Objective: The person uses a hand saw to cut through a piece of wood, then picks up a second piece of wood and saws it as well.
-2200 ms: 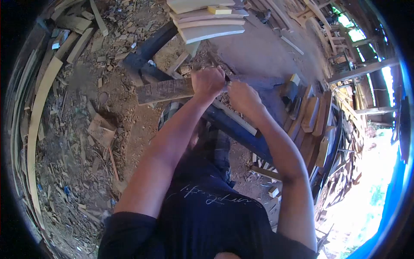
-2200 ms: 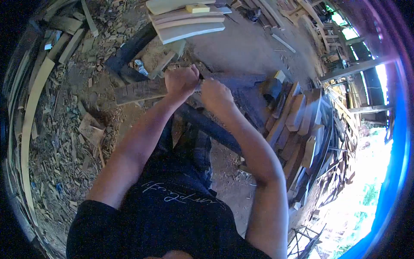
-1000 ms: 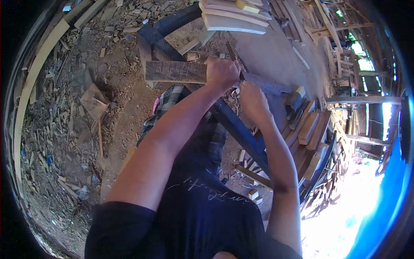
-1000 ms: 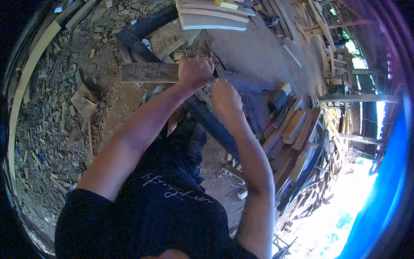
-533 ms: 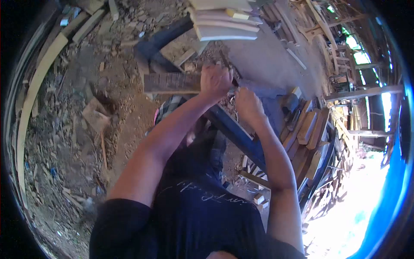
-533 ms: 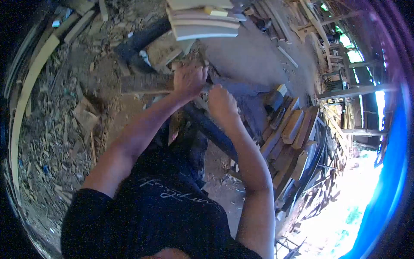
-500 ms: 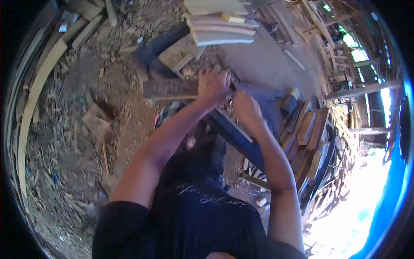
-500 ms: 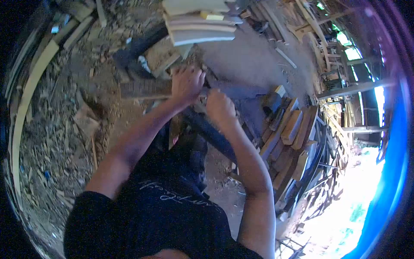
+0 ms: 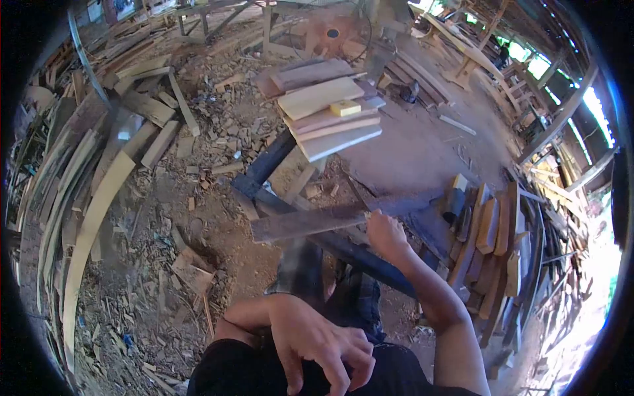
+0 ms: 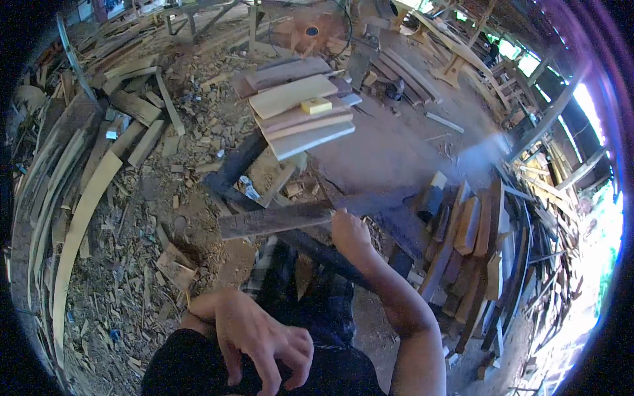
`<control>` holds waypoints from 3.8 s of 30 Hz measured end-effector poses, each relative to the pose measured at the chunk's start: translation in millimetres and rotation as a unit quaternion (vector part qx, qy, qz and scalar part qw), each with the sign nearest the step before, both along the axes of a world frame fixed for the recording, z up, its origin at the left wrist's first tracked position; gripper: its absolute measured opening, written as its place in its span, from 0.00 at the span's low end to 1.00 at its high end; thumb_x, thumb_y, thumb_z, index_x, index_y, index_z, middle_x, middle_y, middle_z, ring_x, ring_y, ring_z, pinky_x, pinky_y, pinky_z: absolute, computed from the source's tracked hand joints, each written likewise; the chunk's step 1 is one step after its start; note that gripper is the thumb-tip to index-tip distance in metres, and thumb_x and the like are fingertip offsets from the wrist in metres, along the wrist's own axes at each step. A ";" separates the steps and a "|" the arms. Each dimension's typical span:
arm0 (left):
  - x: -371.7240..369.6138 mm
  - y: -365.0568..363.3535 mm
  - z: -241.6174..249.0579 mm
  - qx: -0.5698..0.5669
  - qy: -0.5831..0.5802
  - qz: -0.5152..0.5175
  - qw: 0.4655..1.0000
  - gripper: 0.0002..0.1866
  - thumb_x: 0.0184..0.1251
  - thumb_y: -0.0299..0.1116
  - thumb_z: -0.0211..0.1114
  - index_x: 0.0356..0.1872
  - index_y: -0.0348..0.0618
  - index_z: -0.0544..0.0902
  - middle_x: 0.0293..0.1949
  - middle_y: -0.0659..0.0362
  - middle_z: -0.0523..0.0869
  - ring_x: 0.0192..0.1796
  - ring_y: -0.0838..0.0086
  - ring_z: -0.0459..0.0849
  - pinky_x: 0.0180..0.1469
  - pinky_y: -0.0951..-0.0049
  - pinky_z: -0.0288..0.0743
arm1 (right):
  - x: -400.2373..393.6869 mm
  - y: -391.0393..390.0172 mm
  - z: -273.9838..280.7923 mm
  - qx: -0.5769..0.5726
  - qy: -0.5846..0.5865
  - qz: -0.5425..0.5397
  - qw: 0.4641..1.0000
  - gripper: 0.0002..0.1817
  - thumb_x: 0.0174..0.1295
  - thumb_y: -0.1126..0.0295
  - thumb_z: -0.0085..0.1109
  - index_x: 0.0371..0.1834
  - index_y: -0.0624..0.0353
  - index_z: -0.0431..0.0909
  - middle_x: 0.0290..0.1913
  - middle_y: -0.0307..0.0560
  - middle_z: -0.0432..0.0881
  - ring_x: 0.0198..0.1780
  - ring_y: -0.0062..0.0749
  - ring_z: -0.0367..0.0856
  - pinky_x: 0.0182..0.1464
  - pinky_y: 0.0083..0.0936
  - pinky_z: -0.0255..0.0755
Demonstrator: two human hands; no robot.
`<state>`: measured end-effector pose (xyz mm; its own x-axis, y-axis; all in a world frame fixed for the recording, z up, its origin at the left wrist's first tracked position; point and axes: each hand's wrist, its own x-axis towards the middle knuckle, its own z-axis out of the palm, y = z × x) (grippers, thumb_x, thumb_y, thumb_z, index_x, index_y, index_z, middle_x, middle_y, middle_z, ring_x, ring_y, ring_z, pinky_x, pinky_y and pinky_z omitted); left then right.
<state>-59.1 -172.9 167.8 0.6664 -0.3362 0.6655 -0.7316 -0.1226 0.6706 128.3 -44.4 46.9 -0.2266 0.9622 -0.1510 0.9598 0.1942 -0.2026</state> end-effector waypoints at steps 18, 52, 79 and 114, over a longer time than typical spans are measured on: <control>-3.0 -4.2 -29.6 -0.226 -0.226 0.436 0.841 0.18 0.62 0.50 0.62 0.36 0.44 0.78 0.29 0.64 0.77 0.34 0.67 0.72 0.44 0.64 0.61 | 3.7 9.8 -13.8 -0.017 -0.089 0.022 0.996 0.18 0.69 0.59 0.41 0.41 0.64 0.71 0.39 0.65 0.82 0.44 0.61 0.81 0.46 0.52 0.74; 93.4 -51.9 41.3 -0.422 -0.444 0.143 0.778 0.46 0.60 0.70 0.52 0.68 0.42 0.60 0.63 0.43 0.67 0.59 0.62 0.70 0.52 0.60 0.66 | -18.6 -12.7 25.3 0.015 -0.101 0.030 0.994 0.16 0.68 0.60 0.44 0.42 0.65 0.72 0.38 0.66 0.81 0.44 0.60 0.81 0.46 0.49 0.74; 32.8 -45.8 13.1 -0.490 -0.222 0.265 0.800 0.54 0.44 0.81 0.51 0.52 0.31 0.72 0.45 0.47 0.77 0.39 0.62 0.76 0.46 0.62 0.68 | -16.2 -10.6 16.3 0.036 -0.168 0.067 0.983 0.16 0.66 0.60 0.46 0.39 0.61 0.77 0.42 0.58 0.79 0.42 0.53 0.82 0.45 0.42 0.77; 100.3 28.0 -326.2 0.044 0.486 0.732 0.475 0.30 0.65 0.52 0.59 0.58 0.37 0.72 0.58 0.42 0.75 0.61 0.53 0.74 0.61 0.61 0.67 | -2.3 -4.7 7.9 -0.012 0.012 -0.034 0.999 0.15 0.67 0.63 0.43 0.41 0.65 0.73 0.40 0.65 0.82 0.48 0.58 0.80 0.51 0.47 0.72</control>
<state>41.3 -144.9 -158.3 0.2078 0.9634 -0.1692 0.8314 -0.0829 0.5494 126.0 -49.2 54.8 -0.1644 0.9719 -0.1687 0.9654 0.1234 -0.2297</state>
